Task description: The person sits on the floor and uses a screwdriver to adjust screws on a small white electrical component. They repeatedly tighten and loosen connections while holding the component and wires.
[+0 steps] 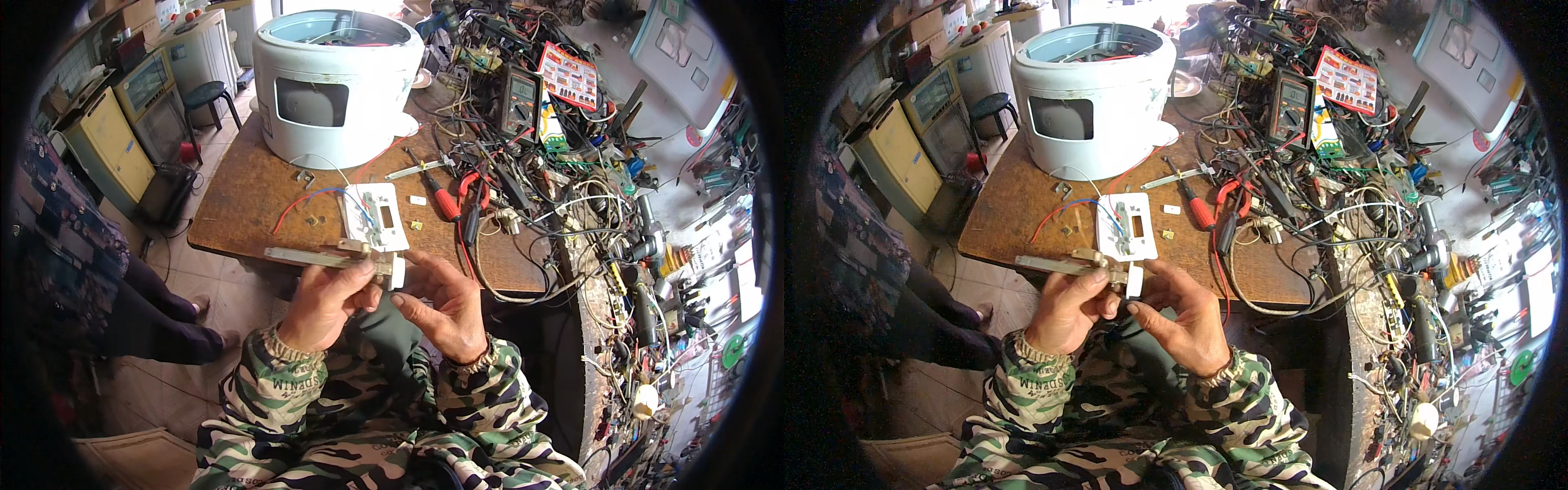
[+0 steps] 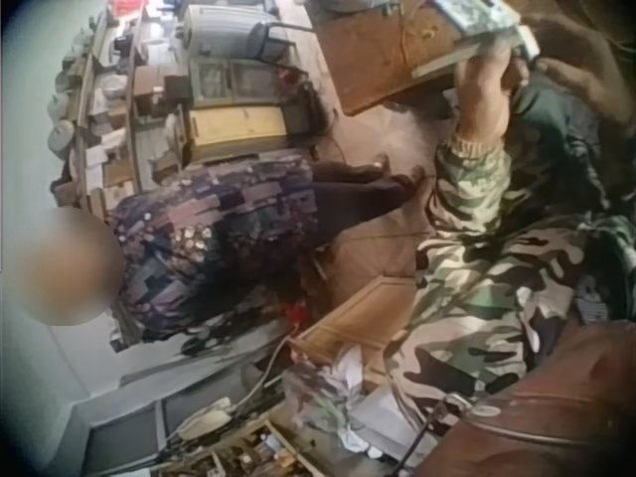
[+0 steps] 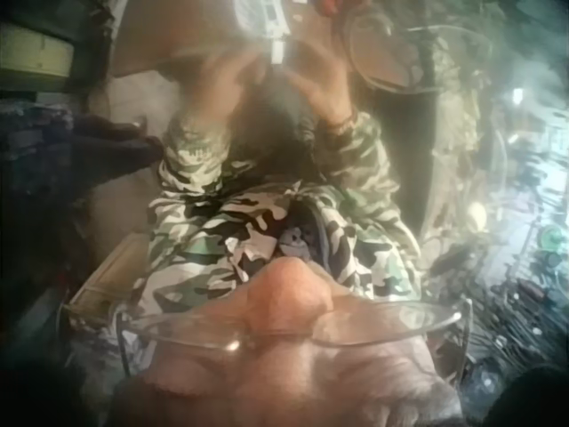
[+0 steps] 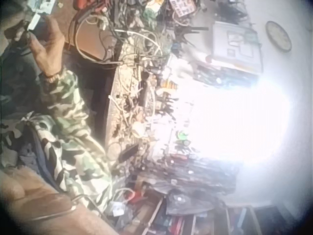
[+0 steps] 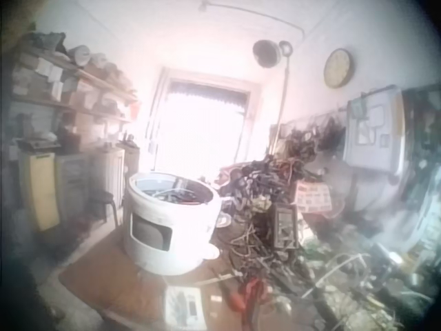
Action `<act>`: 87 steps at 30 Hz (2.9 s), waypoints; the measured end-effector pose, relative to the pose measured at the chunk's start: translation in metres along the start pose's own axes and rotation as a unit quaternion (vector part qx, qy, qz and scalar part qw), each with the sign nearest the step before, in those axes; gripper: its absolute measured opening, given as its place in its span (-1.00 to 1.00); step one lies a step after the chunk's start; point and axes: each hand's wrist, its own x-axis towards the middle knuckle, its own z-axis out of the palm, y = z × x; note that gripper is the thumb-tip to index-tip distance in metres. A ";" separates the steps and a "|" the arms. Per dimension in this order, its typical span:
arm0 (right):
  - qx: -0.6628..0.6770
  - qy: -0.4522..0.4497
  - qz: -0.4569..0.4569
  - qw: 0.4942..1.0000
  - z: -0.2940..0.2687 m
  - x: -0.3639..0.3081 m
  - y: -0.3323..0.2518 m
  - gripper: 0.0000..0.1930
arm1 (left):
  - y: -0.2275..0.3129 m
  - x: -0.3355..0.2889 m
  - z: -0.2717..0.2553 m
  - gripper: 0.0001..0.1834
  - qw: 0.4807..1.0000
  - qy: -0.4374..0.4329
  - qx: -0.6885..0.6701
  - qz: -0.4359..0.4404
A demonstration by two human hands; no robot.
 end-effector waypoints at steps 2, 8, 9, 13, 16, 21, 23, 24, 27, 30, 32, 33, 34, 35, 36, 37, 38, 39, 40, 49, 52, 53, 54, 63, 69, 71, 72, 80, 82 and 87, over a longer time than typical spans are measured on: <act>-0.072 0.053 -0.004 0.996 -0.003 0.001 0.000 -0.49 | 0.009 -0.003 -0.010 -0.73 1.000 -0.004 -0.004 0.019; -0.438 0.001 -0.177 0.881 -0.038 0.050 -0.009 -0.27 | 0.036 0.019 -0.045 -0.76 0.998 0.025 0.020 0.057; -0.438 -0.035 -0.168 0.882 -0.041 0.062 -0.009 -0.17 | 0.039 0.022 -0.044 -0.76 0.996 0.044 0.031 0.066; -0.459 -0.154 -0.131 0.865 -0.054 0.108 -0.005 0.17 | 0.045 0.041 -0.048 -0.77 0.998 0.043 0.033 0.039; -0.473 -0.212 -0.114 0.848 -0.061 0.132 0.007 0.32 | 0.043 0.052 -0.046 -0.74 0.997 0.026 0.054 0.043; -0.455 -0.237 -0.143 0.846 -0.062 0.137 0.020 0.29 | 0.041 0.058 -0.046 -0.76 0.997 0.029 0.069 0.029; -0.434 -0.230 -0.146 0.859 -0.061 0.135 0.017 0.28 | 0.040 0.060 -0.044 -0.77 0.996 0.031 0.080 0.032; -0.416 -0.224 -0.140 0.870 -0.060 0.133 0.015 0.27 | 0.040 0.060 -0.044 -0.77 0.995 0.033 0.082 0.039; -0.396 -0.202 -0.140 0.885 -0.061 0.131 0.011 0.27 | 0.044 0.059 -0.049 -0.76 0.994 0.036 0.089 0.058; -0.415 -0.177 -0.171 0.876 -0.064 0.129 0.021 0.27 | 0.042 0.063 -0.053 -0.76 0.993 0.056 0.078 0.066; -0.424 -0.172 -0.198 0.867 -0.064 0.129 0.028 0.28 | 0.039 0.063 -0.052 -0.73 0.990 0.059 0.094 0.086; -0.400 -0.168 -0.204 0.878 -0.064 0.130 0.025 0.15 | 0.037 0.063 -0.055 -0.72 0.989 0.054 0.103 0.093; -0.381 -0.153 -0.191 0.892 -0.064 0.130 0.024 0.06 | 0.037 0.063 -0.056 -0.71 0.987 0.050 0.112 0.100; -0.367 -0.138 -0.178 0.902 -0.066 0.130 0.021 -0.02 | 0.036 0.065 -0.056 -0.71 0.988 0.045 0.104 0.101; -0.353 -0.123 -0.165 0.913 -0.068 0.131 0.019 -0.11 | 0.036 0.067 -0.055 -0.71 0.989 0.040 0.098 0.102; -0.341 -0.097 -0.194 0.915 -0.071 0.138 0.025 -0.40 | 0.036 0.069 -0.054 -0.70 0.990 0.034 0.091 0.103; -0.378 -0.097 -0.218 0.895 -0.071 0.146 0.025 -0.55 | 0.037 0.069 -0.053 -0.70 0.990 0.040 0.087 0.100; -0.386 -0.098 -0.225 0.889 -0.067 0.149 0.023 -0.62 | 0.037 0.068 -0.052 -0.70 0.991 0.045 0.082 0.097; -0.394 -0.098 -0.232 0.884 -0.061 0.152 0.022 -0.69 | 0.037 0.068 -0.051 -0.70 0.991 0.049 0.078 0.093; -0.471 -0.140 -0.214 0.844 -0.049 0.157 0.020 -0.86 | 0.035 0.070 -0.052 -0.75 0.993 0.005 0.048 0.111; -0.471 -0.144 -0.211 0.844 -0.046 0.160 0.022 -0.87 | 0.033 0.068 -0.054 -0.74 0.992 0.003 0.051 0.115; -0.471 -0.148 -0.212 0.843 -0.045 0.161 0.021 -0.87 | 0.035 0.067 -0.054 -0.74 0.992 0.002 0.056 0.116; -0.470 -0.152 -0.215 0.842 -0.045 0.162 0.020 -0.86 | 0.035 0.067 -0.054 -0.74 0.992 0.006 0.056 0.114; -0.354 -0.019 -0.199 0.914 -0.050 0.164 0.022 -0.88 | 0.034 0.068 -0.057 -0.71 0.992 0.015 0.074 0.102; -0.453 0.031 -0.208 0.867 -0.073 0.161 0.024 -0.87 | 0.034 0.069 -0.052 -0.73 0.992 0.020 0.078 0.101; -0.349 -0.005 -0.191 0.917 -0.069 0.157 0.011 -0.80 | 0.032 0.069 -0.057 -0.74 0.992 0.020 0.064 0.109; -0.317 -0.087 -0.160 0.931 -0.080 0.157 0.013 -0.53 | 0.033 0.067 -0.056 -0.74 0.990 0.009 0.070 0.122; -0.449 -0.207 -0.196 0.847 -0.080 0.142 0.018 0.30 | 0.034 0.068 -0.057 -0.65 0.991 -0.005 0.090 0.100; -0.464 -0.206 -0.206 0.836 -0.079 0.141 0.020 0.32 | 0.034 0.067 -0.051 -0.66 0.991 0.012 0.085 0.103; -0.471 -0.209 -0.200 0.833 -0.074 0.139 0.025 0.30 | 0.039 0.069 -0.050 -0.69 0.989 0.002 0.122 0.083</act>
